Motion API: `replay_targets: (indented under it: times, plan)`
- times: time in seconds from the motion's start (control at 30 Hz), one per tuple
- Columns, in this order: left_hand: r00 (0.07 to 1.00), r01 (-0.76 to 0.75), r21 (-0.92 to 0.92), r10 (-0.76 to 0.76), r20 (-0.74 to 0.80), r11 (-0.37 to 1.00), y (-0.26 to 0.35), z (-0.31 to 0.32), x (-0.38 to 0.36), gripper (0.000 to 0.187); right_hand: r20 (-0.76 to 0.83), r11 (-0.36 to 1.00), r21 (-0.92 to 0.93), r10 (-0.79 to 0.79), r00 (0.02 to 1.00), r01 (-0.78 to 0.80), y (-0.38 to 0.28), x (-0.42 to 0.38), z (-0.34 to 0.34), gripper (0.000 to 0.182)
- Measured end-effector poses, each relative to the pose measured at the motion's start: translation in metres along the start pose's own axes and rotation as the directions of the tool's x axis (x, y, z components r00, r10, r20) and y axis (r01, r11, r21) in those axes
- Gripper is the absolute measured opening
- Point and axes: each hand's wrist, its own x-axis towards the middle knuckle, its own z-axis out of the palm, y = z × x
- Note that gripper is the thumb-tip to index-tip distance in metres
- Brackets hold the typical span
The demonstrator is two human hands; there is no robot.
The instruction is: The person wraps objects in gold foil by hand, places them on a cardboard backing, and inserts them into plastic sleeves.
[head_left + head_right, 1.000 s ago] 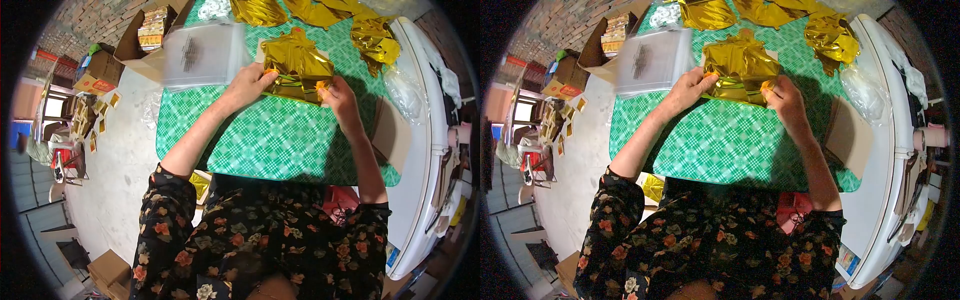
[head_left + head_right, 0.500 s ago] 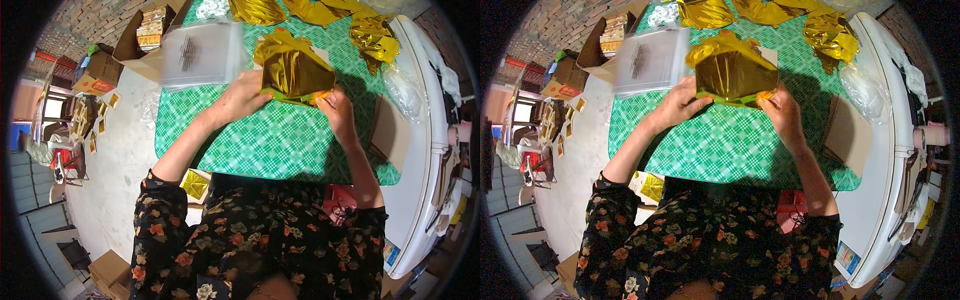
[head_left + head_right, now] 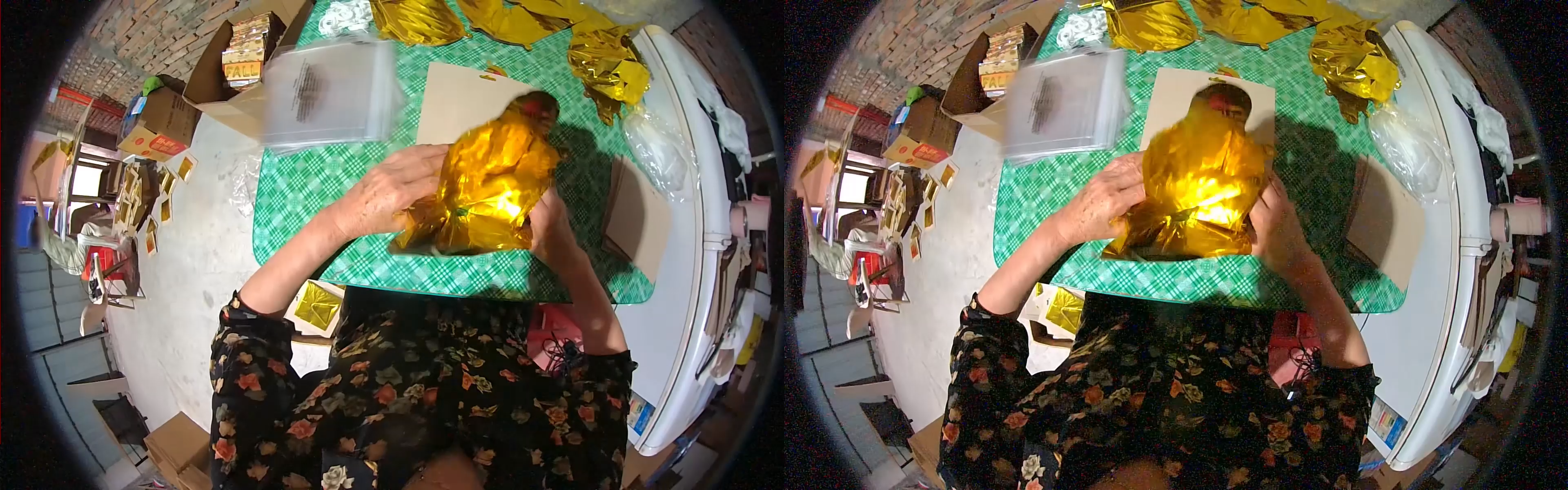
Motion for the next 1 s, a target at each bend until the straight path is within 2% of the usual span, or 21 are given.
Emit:
replay_targets:
  times: [0.07, 0.1, 0.2, 0.27, 0.33, 0.37, 0.77, 0.87, 1.0]
  plan:
    - [0.998, 0.020, 0.007, -0.019, -0.063, 1.000, 0.000, 0.004, 0.005, 0.057, 0.042, 1.000, -0.007, -0.018, 0.999, 0.019, -0.006, 0.000, -0.001, 0.058]
    - [0.995, 0.030, 0.010, -0.029, -0.095, 1.000, 0.000, 0.005, 0.007, 0.060, 0.054, 0.996, 0.076, 0.037, 0.998, -0.041, -0.012, 0.002, -0.003, 0.061]
    - [0.995, 0.080, 0.076, -0.084, 0.047, 0.994, -0.002, 0.001, 0.010, 0.077, -0.052, 0.999, -0.039, -0.019, 0.998, 0.017, -0.013, 0.008, -0.004, 0.065]
    - [0.996, 0.082, 0.092, -0.086, 0.037, 0.992, -0.002, 0.007, 0.008, 0.068, -0.031, 0.998, 0.010, -0.061, 0.998, 0.061, -0.013, 0.009, -0.003, 0.069]
    - [0.993, 0.085, 0.134, -0.095, 0.072, 0.987, -0.003, 0.011, 0.004, 0.063, 0.000, 0.999, -0.008, -0.032, 0.999, 0.032, -0.021, 0.010, -0.008, 0.058]
    - [0.992, 0.110, 0.100, -0.115, 0.047, 0.989, 0.000, 0.012, 0.004, 0.058, -0.006, 1.000, -0.012, -0.026, 1.000, 0.026, -0.020, 0.010, -0.007, 0.055]
    - [0.993, 0.120, 0.054, -0.119, -0.017, 0.991, -0.005, 0.014, 0.001, 0.051, -0.058, 1.000, 0.021, -0.005, 0.998, 0.006, -0.013, 0.013, 0.000, 0.041]
    - [0.990, 0.114, -0.017, -0.115, -0.083, 0.993, -0.010, 0.016, 0.001, 0.047, -0.061, 1.000, 0.027, -0.005, 0.998, 0.007, -0.005, 0.012, 0.000, 0.036]
    - [0.965, 0.244, -0.184, -0.258, -0.055, 0.952, -0.013, 0.009, 0.014, 0.043, -0.097, 0.991, 0.097, 0.106, 0.990, -0.097, -0.012, 0.017, -0.001, 0.034]
